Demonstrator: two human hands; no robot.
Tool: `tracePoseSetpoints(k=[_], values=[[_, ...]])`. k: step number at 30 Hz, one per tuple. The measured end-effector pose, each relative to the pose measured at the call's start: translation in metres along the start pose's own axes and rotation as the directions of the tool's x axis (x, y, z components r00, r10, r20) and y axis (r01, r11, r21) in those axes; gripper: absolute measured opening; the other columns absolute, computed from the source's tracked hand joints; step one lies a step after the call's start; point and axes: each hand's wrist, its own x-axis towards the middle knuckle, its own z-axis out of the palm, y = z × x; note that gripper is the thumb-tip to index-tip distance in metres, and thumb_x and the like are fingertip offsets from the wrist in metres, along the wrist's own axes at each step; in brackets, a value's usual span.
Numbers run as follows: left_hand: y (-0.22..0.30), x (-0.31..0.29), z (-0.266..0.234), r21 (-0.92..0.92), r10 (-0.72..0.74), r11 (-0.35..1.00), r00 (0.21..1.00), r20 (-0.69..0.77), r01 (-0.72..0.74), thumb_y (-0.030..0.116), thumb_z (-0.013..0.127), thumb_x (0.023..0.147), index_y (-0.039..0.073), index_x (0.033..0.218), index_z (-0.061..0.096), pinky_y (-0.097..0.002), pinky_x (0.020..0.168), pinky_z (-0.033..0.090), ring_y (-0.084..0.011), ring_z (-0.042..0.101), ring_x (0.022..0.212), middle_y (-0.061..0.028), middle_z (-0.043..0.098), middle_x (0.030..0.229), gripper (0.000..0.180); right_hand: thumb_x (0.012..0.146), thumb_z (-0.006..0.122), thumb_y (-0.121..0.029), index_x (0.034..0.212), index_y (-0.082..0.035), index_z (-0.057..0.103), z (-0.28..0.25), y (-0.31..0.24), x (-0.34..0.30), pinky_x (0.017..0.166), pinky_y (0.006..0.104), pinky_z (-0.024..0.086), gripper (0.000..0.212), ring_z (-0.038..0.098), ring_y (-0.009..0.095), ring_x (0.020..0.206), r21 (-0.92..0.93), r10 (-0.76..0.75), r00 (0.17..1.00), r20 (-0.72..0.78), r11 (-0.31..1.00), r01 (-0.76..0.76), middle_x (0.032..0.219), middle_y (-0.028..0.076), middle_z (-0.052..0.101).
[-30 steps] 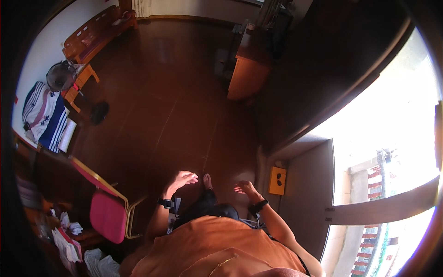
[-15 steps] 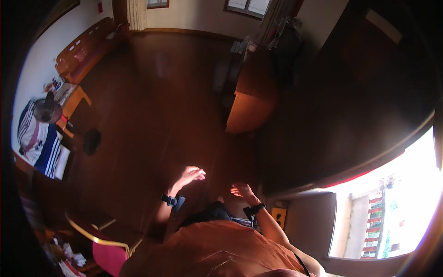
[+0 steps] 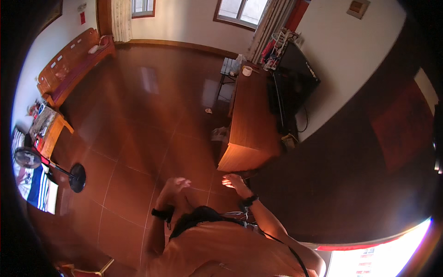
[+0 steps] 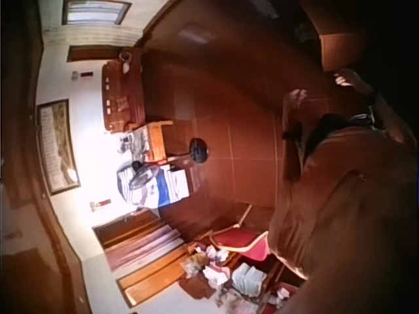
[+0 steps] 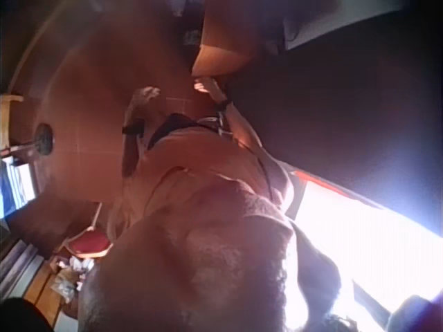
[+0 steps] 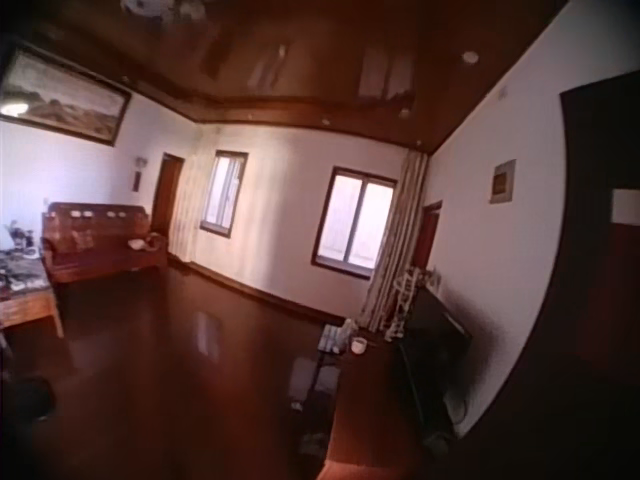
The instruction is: The person spreads a striped shirt on a wooden cabinet, folds the garment, and uses scissors to snip material at the collar area.
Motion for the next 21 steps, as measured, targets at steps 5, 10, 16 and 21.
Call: tracePoseSetpoints(k=[5, 10, 16, 21], values=[[0.003, 0.054, -0.082, 0.041, -0.323, 0.935, 0.895, -0.306, 0.351, 0.015, 0.056, 0.093, -0.008, 0.096, 0.064, -0.0287, 0.074, 0.052, -0.0166, 0.066, 0.086, -0.0126, 0.069, 0.094, 0.024, 0.092, 0.057, -0.029, 0.107, -0.002, 0.061, 0.009, -0.037, 0.128, 0.078, 0.0318, 0.053, 0.031, 0.066, 0.019, 0.086, -0.104, 0.159, 0.983, 0.089, 0.983, -0.149, 0.093, 0.011, 0.067], [-0.126, 0.073, -0.158, -0.378, -0.443, 0.867, 0.85, -0.286, 0.325, 0.019, 0.057, 0.093, -0.004, 0.098, 0.066, -0.0292, 0.073, 0.051, -0.0149, 0.064, 0.081, -0.0101, 0.069, 0.086, 0.026, 0.093, 0.055, -0.025, 0.108, -0.002, 0.06, 0.039, -0.057, 0.228, 0.08, 0.0294, 0.052, 0.027, 0.065, 0.018, 0.089, 0.036, 0.158, 0.947, 0.279, 0.984, -0.175, 0.095, 0.009, 0.066], [-0.17, 0.202, -0.289, -0.377, -0.417, 0.88, 0.851, -0.319, 0.29, 0.021, 0.056, 0.094, -0.003, 0.095, 0.067, -0.0273, 0.073, 0.048, -0.0146, 0.064, 0.078, -0.0083, 0.069, 0.085, 0.026, 0.093, 0.057, -0.022, 0.105, -0.002, 0.061, 0.045, -0.105, 0.353, 0.076, 0.0298, 0.052, 0.024, 0.064, 0.019, 0.083, 0.121, 0.226, 0.974, 0.012, 0.967, -0.226, 0.089, 0.008, 0.066], [-0.166, 0.329, -0.366, 0.051, -0.221, 0.966, 0.915, -0.336, 0.252, 0.02, 0.06, 0.091, -0.001, 0.093, 0.068, -0.0283, 0.071, 0.049, -0.015, 0.064, 0.078, -0.0103, 0.069, 0.082, 0.023, 0.094, 0.056, -0.029, 0.107, -0.001, 0.062, 0.065, -0.154, 0.425, 0.077, 0.0321, 0.054, 0.031, 0.064, 0.018, 0.087, -0.013, 0.092, 0.993, -0.079, 0.995, -0.094, 0.094, 0.011, 0.066]])
